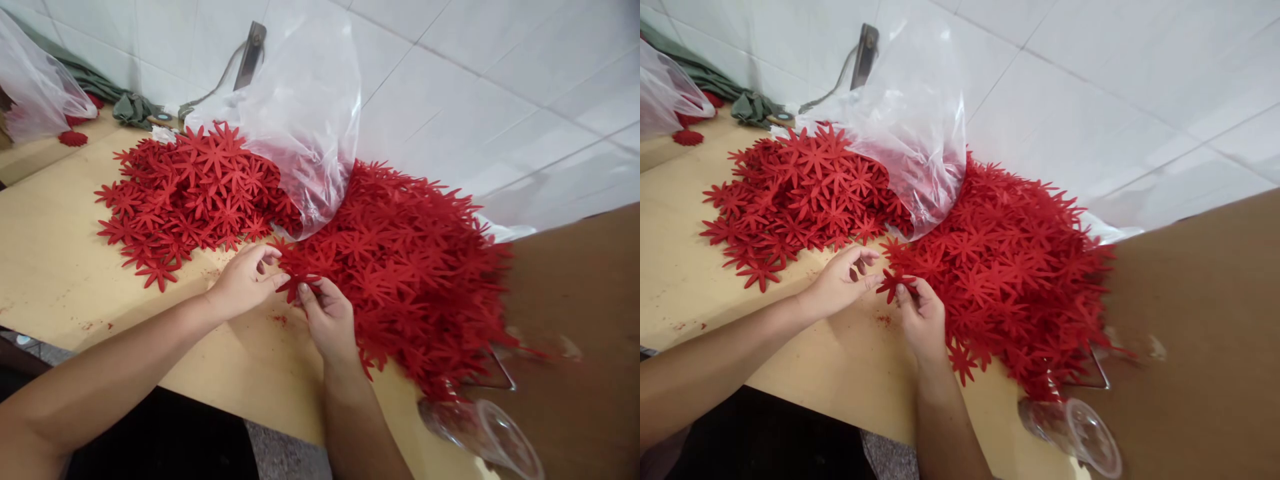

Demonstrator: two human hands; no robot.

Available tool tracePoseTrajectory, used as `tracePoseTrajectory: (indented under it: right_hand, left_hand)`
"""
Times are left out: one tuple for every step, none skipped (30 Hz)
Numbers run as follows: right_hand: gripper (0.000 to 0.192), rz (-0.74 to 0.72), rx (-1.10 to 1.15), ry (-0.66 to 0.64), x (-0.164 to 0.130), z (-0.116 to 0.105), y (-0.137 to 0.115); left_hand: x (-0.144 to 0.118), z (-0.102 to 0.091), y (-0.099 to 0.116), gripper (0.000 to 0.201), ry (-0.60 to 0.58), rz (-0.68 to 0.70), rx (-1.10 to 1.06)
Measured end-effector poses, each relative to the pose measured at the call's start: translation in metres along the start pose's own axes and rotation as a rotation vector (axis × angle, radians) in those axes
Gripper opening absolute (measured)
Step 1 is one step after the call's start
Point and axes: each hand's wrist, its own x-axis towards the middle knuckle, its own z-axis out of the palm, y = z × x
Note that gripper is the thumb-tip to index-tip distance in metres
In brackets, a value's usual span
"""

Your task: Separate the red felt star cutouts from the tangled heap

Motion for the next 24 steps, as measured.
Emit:
tracePoseTrajectory:
  right_hand:
    - [0.014, 0.011, -0.016, 0.011, 0.000, -0.001, 0.001]
    - [0.015, 0.024, -0.036, 0.010, 0.000, -0.001, 0.001]
    - [0.017, 0.039, -0.061, 0.000, 0.000, -0.001, 0.001]
    - [0.020, 0.049, -0.086, -0.012, -0.001, -0.001, 0.001]
    - [0.022, 0.053, -0.108, -0.024, -0.002, -0.001, 0.000]
    - [0.024, 0.049, -0.130, -0.032, -0.002, 0.000, -0.002]
    - [0.026, 0.040, -0.152, -0.034, -0.003, 0.001, -0.003]
    - [0.027, 0.030, -0.174, -0.032, -0.004, 0.001, -0.005]
    - [0.028, 0.019, -0.195, -0.030, -0.004, 0.002, -0.006]
    - [0.028, 0.011, -0.214, -0.029, -0.004, 0.003, -0.007]
    - [0.029, 0.006, -0.228, -0.031, -0.004, 0.003, -0.007]
    - [0.029, 0.002, -0.238, -0.036, -0.004, 0.003, -0.008]
    - [0.029, 0.000, -0.244, -0.041, -0.004, 0.003, -0.008]
    - [0.030, 0.000, -0.248, -0.046, -0.004, 0.003, -0.007]
    - [0.031, 0.001, -0.251, -0.047, -0.004, 0.003, -0.007]
    - [0.032, 0.003, -0.249, -0.043, -0.005, 0.003, -0.007]
    - [0.034, 0.008, -0.245, -0.036, -0.005, 0.003, -0.007]
    - [0.036, 0.014, -0.237, -0.028, -0.005, 0.003, -0.006]
    - [0.037, 0.019, -0.226, -0.021, -0.005, 0.003, -0.006]
    - [0.038, 0.024, -0.214, -0.015, -0.005, 0.003, -0.006]
    - [0.039, 0.028, -0.199, -0.014, -0.005, 0.003, -0.006]
    - [0.038, 0.033, -0.179, -0.022, -0.005, 0.003, -0.005]
    - [0.035, 0.038, -0.150, -0.037, -0.004, 0.003, -0.005]
    - [0.031, 0.042, -0.112, -0.058, -0.004, 0.004, -0.004]
  left_hand:
    - [0.000, 0.000, -0.001, 0.029, -0.020, -0.008, 0.019]
    - [0.000, 0.001, -0.002, 0.028, -0.053, -0.018, 0.028]
    - [-0.001, 0.002, -0.002, 0.025, -0.093, -0.025, 0.033]
    - [-0.003, 0.003, -0.002, 0.021, -0.129, -0.030, 0.036]
    - [-0.004, 0.004, -0.001, 0.018, -0.161, -0.032, 0.039]
    - [-0.006, 0.005, 0.000, 0.016, -0.186, -0.034, 0.039]
    - [-0.007, 0.006, 0.001, 0.016, -0.203, -0.038, 0.030]
    - [-0.007, 0.007, 0.001, 0.017, -0.214, -0.047, 0.008]
    - [-0.008, 0.007, 0.000, 0.016, -0.222, -0.059, -0.023]
    - [-0.007, 0.008, -0.001, 0.016, -0.227, -0.074, -0.059]
    - [-0.007, 0.009, -0.002, 0.015, -0.228, -0.092, -0.094]
    - [-0.007, 0.010, -0.004, 0.014, -0.228, -0.112, -0.125]
    - [-0.006, 0.010, -0.005, 0.014, -0.232, -0.132, -0.152]
    - [-0.006, 0.010, -0.007, 0.015, -0.236, -0.148, -0.178]
    - [-0.006, 0.011, -0.007, 0.015, -0.239, -0.162, -0.203]
    - [-0.007, 0.011, -0.008, 0.014, -0.241, -0.174, -0.225]
    - [-0.007, 0.012, -0.008, 0.013, -0.241, -0.188, -0.245]
    - [-0.007, 0.012, -0.007, 0.011, -0.239, -0.208, -0.263]
    - [-0.007, 0.012, -0.006, 0.009, -0.235, -0.234, -0.284]
    - [-0.007, 0.013, -0.004, 0.008, -0.233, -0.266, -0.311]
    - [-0.007, 0.013, -0.002, 0.007, -0.232, -0.302, -0.348]
    - [-0.006, 0.013, -0.001, 0.007, -0.227, -0.341, -0.392]
    - [-0.005, 0.013, 0.001, 0.006, -0.222, -0.379, -0.437]
    - [-0.003, 0.012, 0.003, 0.006, -0.215, -0.412, -0.475]
